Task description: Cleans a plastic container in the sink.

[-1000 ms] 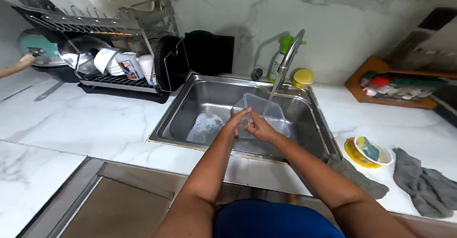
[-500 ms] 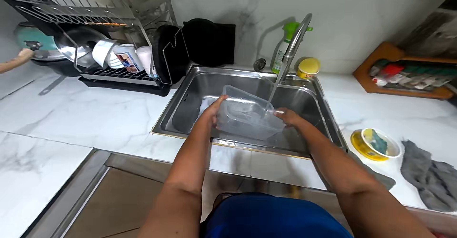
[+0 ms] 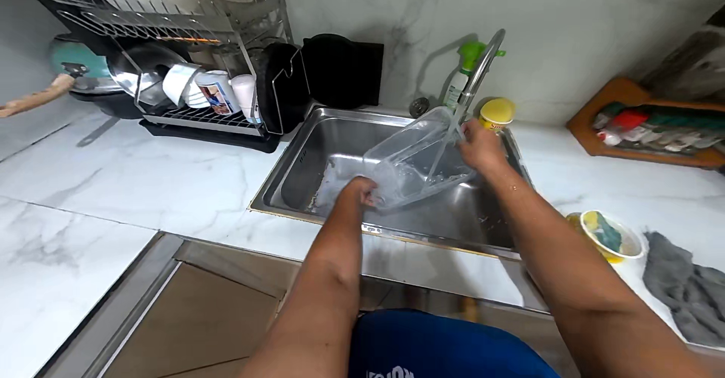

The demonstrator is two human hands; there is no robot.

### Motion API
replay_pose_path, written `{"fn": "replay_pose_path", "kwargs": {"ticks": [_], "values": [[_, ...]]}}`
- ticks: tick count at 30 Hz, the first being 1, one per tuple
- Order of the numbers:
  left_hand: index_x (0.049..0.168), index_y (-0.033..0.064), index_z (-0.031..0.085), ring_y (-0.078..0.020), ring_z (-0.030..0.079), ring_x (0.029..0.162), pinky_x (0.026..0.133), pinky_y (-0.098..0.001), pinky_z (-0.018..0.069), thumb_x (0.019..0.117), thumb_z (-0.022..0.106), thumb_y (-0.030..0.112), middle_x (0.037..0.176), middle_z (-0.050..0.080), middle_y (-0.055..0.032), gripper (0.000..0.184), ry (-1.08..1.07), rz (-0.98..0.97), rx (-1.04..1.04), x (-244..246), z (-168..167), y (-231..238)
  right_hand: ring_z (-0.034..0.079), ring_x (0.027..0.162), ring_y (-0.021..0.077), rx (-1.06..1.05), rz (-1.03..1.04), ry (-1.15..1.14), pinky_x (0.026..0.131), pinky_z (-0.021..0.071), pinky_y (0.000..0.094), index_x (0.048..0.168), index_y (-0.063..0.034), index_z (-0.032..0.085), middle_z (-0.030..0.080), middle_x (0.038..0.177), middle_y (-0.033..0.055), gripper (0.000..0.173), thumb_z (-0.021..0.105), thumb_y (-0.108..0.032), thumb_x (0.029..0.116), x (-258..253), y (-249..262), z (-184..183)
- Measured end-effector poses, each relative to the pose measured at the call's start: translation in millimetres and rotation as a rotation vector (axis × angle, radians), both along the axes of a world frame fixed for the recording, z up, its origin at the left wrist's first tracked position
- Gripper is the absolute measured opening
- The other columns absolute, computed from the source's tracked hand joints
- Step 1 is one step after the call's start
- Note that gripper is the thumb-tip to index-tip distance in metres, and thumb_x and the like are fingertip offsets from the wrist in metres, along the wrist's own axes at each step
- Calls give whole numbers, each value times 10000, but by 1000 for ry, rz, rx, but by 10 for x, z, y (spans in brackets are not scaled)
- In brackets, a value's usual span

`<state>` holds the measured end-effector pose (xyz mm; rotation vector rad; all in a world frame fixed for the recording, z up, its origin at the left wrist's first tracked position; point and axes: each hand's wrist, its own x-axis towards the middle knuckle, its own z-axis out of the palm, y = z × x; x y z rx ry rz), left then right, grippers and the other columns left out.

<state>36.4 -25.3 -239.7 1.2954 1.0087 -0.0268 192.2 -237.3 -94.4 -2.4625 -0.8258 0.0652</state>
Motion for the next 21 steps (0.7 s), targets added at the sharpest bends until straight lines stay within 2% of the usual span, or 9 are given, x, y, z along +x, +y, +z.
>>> {"fn": "replay_pose_path", "kwargs": {"ticks": [3, 6, 9, 11, 12, 14, 17, 18, 21], "values": [[1383, -10, 494, -231, 676, 835, 752, -362, 585, 1054, 515, 118, 1096, 644, -195, 354, 84, -119, 63, 377, -6, -369, 656, 1022, 542, -61, -26, -109, 834, 493, 733, 1395, -71, 572, 678, 1089, 319, 440, 643, -117, 963, -94, -179, 293], [1352, -7, 549, -220, 637, 877, 779, -370, 551, 1052, 554, 202, 1119, 630, -181, 365, 174, -345, 181, 581, 58, -580, 635, 1106, 550, -241, -80, -124, 863, 482, 745, 1464, -107, 534, 659, 1186, 335, 539, 664, -122, 941, -137, -273, 614], [1209, 28, 621, -133, 549, 737, 682, -307, 488, 1029, 576, 230, 936, 596, -74, 274, 307, -663, 410, 582, 308, -654, 617, 1140, 542, -479, -131, -83, 887, 463, 747, 1130, 81, 666, 652, 1165, 351, 295, 683, -147, 942, 77, -363, 679], [1290, -11, 601, -219, 585, 906, 826, -406, 512, 1056, 553, 223, 1111, 616, -165, 335, 328, -742, 491, 429, 658, -630, 621, 1123, 523, -595, -126, 24, 908, 455, 734, 1042, 120, 667, 653, 1141, 350, 273, 667, -142, 966, 396, -472, 542], [1308, -11, 600, -235, 592, 934, 843, -425, 509, 1070, 528, 234, 1149, 619, -177, 349, 330, -752, 515, 367, 837, -575, 644, 1021, 476, -618, -123, 80, 858, 480, 691, 1017, 117, 668, 661, 1070, 324, 250, 666, -126, 962, 582, -545, 422], [1182, 32, 630, -131, 473, 691, 645, -309, 435, 1071, 521, 253, 911, 553, -68, 270, 308, -662, 532, 289, 1136, -446, 537, 657, 248, -636, -123, 218, 609, 459, 460, 895, 38, 623, 577, 792, 157, 164, 628, -109, 967, 824, -683, 205], [903, 91, 584, -65, 392, 522, 503, -229, 369, 1016, 554, 185, 692, 471, 13, 150, 336, -561, 578, 296, 1587, -300, 483, 575, 136, -589, -44, 457, 543, 435, 329, 927, -27, 627, 549, 741, 63, 184, 543, -160, 1022, 951, -761, -161], [943, 63, 599, -101, 435, 594, 571, -272, 413, 1011, 569, 177, 760, 499, -22, 136, 362, -552, 637, 290, 1767, -273, 495, 609, 140, -572, 10, 521, 574, 454, 334, 984, -14, 634, 554, 778, 70, 186, 540, -164, 1041, 892, -725, -250], [1111, -62, 656, -302, 620, 980, 864, -507, 504, 989, 622, 185, 1097, 639, -214, 278, 455, -564, 920, 215, 2247, -247, 410, 518, 57, -574, 180, 604, 494, 379, 225, 997, -56, 600, 465, 694, -14, 210, 498, -222, 1075, 451, -496, -447]]}}
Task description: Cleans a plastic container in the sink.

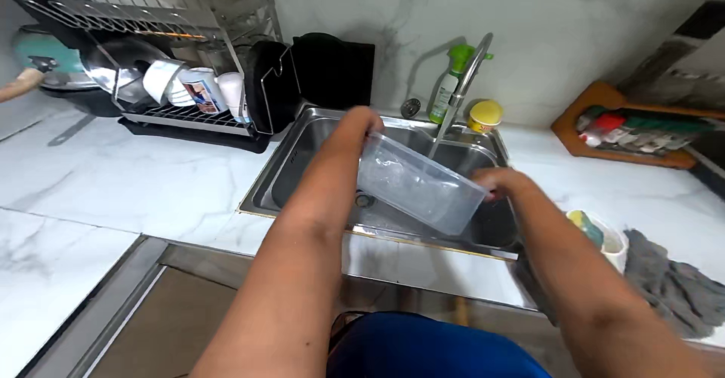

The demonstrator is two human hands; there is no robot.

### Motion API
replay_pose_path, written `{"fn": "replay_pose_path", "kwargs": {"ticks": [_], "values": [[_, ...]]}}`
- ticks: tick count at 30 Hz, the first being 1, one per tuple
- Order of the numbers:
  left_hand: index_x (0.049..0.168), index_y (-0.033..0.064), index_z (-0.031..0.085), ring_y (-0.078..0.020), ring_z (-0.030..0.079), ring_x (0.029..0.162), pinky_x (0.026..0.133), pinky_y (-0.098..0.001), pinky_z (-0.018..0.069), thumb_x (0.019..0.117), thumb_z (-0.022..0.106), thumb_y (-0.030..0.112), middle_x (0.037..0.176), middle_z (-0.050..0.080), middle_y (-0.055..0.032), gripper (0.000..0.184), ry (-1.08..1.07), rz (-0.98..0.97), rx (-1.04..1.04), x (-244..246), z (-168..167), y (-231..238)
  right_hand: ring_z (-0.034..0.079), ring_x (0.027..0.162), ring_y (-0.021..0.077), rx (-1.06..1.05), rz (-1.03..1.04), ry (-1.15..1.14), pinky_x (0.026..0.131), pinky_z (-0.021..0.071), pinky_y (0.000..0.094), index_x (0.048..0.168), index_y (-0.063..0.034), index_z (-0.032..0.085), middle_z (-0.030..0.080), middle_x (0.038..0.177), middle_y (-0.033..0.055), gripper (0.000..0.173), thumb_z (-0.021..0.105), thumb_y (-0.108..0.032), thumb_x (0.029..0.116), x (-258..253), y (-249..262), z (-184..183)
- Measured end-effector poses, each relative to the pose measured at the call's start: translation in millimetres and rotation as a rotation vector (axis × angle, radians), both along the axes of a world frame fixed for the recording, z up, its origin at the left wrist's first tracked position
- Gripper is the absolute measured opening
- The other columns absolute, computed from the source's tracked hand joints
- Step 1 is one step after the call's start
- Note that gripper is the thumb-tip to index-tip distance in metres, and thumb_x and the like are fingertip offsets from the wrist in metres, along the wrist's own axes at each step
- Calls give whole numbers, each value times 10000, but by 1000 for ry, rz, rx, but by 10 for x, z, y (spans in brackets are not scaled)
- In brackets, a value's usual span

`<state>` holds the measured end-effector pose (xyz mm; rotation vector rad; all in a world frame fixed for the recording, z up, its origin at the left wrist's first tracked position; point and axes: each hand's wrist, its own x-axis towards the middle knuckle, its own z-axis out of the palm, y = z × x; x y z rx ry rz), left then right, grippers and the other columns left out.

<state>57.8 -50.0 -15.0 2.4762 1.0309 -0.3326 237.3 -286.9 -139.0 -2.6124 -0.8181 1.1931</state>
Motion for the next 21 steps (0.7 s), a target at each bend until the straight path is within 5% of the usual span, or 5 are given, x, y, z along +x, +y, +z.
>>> {"fn": "replay_pose_path", "kwargs": {"ticks": [2, 6, 10, 19, 21], "values": [[1156, -85, 658, -387, 614, 1173, 977, -598, 472, 1017, 596, 201, 1242, 633, -272, 324, 32, -67, 147, -13, 199, 32, 401, 503, 59, 59, -21, 79, 473, 366, 219, 1111, -61, 600, 470, 710, -7, 218, 502, -252, 1076, -201, 225, -219], [1049, -76, 662, -438, 624, 1140, 910, -668, 485, 990, 600, 169, 1184, 640, -290, 259, -63, -161, 303, 22, 275, 172, 570, 622, 123, 357, -302, 189, 583, 524, 280, 1377, -3, 518, 594, 865, 86, 363, 564, -157, 1052, -403, 683, -769], [1339, 27, 563, -481, 636, 1144, 905, -691, 499, 950, 660, 109, 1202, 658, -271, 410, -366, -232, 393, -331, -100, 361, 648, 733, 180, 603, -570, 171, 681, 570, 319, 1368, 52, 480, 636, 1016, 175, 357, 535, -23, 1023, -384, 888, -881], [1452, -38, 482, -464, 616, 1208, 1026, -629, 479, 1009, 640, 155, 1320, 606, -319, 509, -546, 344, -116, -460, -1840, 447, 638, 1013, 481, 766, -214, -452, 888, 495, 664, 1251, 88, 575, 640, 1088, 321, 362, 696, -56, 941, -136, 617, 202], [1376, -25, 525, -296, 684, 965, 852, -457, 579, 996, 645, 191, 1164, 653, -229, 453, -370, 374, -334, -167, -2162, 261, 644, 1033, 499, 671, -135, -562, 890, 484, 704, 1204, 54, 622, 662, 1082, 309, 334, 731, -86, 920, -145, 551, 508]]}}
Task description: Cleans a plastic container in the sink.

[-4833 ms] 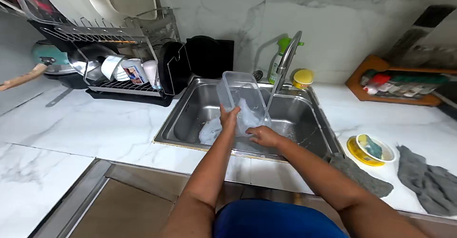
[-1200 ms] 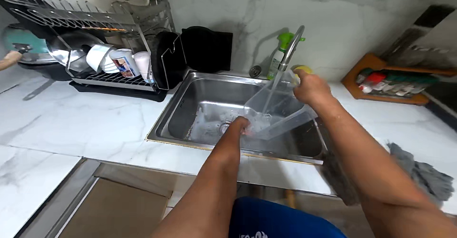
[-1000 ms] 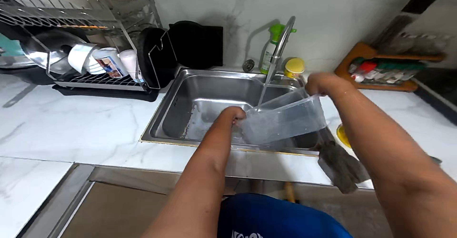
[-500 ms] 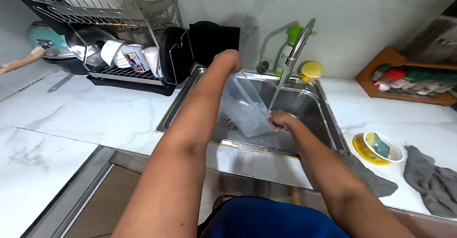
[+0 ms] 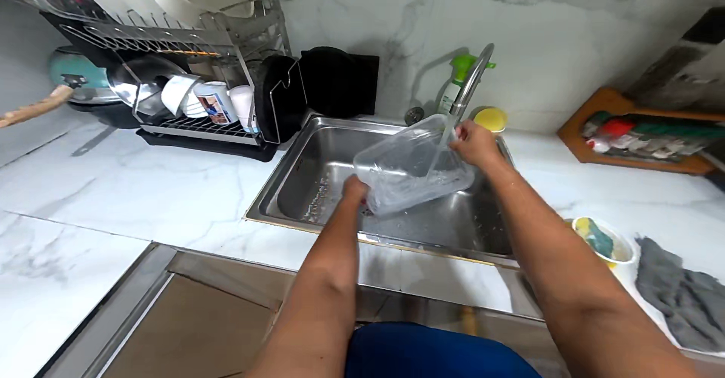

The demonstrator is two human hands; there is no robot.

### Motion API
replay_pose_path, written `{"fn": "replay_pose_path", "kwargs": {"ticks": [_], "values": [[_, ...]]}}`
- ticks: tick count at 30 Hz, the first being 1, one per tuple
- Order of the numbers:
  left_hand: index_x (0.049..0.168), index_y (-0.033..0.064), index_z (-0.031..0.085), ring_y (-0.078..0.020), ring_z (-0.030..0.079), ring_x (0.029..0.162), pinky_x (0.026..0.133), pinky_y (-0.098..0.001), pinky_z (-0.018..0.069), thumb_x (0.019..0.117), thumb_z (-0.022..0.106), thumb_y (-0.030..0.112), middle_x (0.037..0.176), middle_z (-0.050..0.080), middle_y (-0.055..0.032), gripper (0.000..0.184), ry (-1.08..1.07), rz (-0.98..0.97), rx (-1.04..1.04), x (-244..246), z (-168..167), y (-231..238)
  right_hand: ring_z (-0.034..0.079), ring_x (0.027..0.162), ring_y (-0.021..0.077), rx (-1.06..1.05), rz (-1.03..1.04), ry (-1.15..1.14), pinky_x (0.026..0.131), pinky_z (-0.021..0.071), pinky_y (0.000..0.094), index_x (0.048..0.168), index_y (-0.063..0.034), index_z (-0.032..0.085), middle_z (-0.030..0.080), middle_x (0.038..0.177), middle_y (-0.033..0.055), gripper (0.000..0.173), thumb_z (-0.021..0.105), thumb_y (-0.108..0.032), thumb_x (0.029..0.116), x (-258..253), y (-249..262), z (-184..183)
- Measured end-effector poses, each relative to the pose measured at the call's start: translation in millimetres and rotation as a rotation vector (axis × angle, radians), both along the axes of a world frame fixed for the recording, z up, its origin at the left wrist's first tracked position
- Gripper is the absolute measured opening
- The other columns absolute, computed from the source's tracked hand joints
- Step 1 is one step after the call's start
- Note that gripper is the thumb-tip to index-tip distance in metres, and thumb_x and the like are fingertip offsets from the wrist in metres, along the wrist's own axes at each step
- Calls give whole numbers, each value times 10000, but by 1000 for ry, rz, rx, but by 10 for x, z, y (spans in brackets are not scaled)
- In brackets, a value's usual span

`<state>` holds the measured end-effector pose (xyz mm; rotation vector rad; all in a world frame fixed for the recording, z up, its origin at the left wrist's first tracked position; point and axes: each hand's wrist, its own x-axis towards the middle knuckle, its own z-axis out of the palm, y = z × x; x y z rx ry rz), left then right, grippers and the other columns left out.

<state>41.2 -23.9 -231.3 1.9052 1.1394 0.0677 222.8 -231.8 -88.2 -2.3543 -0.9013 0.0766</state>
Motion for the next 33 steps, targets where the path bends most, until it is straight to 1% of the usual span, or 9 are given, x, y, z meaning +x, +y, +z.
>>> {"fn": "replay_pose_path", "kwargs": {"ticks": [4, 12, 14, 18, 21, 24, 27, 30, 33], "values": [[1365, -16, 521, -279, 644, 960, 827, -450, 564, 1081, 459, 201, 1180, 610, -213, 363, 27, -4, -495, 381, -92, -608, 652, 1036, 505, -186, 54, -161, 877, 492, 714, 1204, 37, 638, 671, 1072, 306, 342, 730, -108, 909, -112, -138, 336], [1503, -51, 315, -421, 597, 1173, 948, -492, 544, 1084, 166, 595, 1422, 468, -341, 784, -754, 569, -1223, 584, -315, -577, 678, 980, 418, -42, 424, -473, 853, 542, 629, 1046, 42, 680, 682, 1024, 232, 258, 704, 122, 801, -250, -752, 160], [1524, -9, 318, -410, 608, 1175, 946, -485, 550, 1056, 246, 648, 1417, 499, -318, 810, -854, 627, -1262, 521, -336, -394, 678, 1031, 405, 16, 480, -528, 916, 549, 602, 1035, 27, 711, 693, 1038, 219, 278, 713, 148, 785, -220, -775, -24], [1471, 83, 401, -376, 599, 1164, 892, -517, 554, 1055, 448, 372, 1398, 521, -236, 508, -956, 738, -1242, 347, -317, -167, 643, 1107, 433, 175, 368, -496, 974, 524, 593, 989, 50, 720, 673, 1113, 258, 177, 682, 131, 836, -173, -597, -244], [1347, 72, 508, -300, 641, 1043, 802, -469, 549, 1083, 361, 359, 1236, 632, -187, 416, -851, 745, -1162, 281, -386, -95, 560, 1286, 410, 306, 187, -192, 1078, 463, 552, 959, 58, 700, 589, 1361, 270, 125, 659, 129, 864, -95, -438, -328], [1216, 60, 543, -238, 603, 848, 714, -423, 522, 1080, 363, 328, 1030, 623, -139, 350, -793, 750, -1107, 245, -394, -84, 571, 1283, 254, 536, 17, 263, 1008, 513, 438, 971, 12, 689, 590, 1406, 174, 125, 566, 35, 970, -81, -357, -404], [1192, 38, 553, -199, 591, 730, 613, -331, 515, 1091, 397, 300, 950, 614, -130, 321, -819, 706, -1083, 213, -369, -109, 633, 1020, 167, 759, -15, 475, 869, 554, 360, 1134, -9, 648, 647, 1176, 122, 153, 607, -74, 1002, -176, -360, -456], [1183, 46, 542, -214, 614, 745, 631, -358, 539, 1111, 331, 340, 916, 629, -129, 369, -953, 637, -1127, 166, -416, -116, 648, 1003, 183, 781, -43, 566, 854, 575, 356, 1447, -29, 482, 616, 1231, 158, 480, 621, -15, 988, -191, -455, -567], [1241, 47, 539, -192, 629, 728, 629, -339, 551, 1120, 280, 367, 927, 647, -120, 429, -900, 422, -1105, 114, -406, -40, 685, 957, 211, 797, -118, 664, 800, 603, 381, 1514, -68, 399, 628, 1230, 166, 478, 538, -122, 1060, -197, -618, -706]]}}
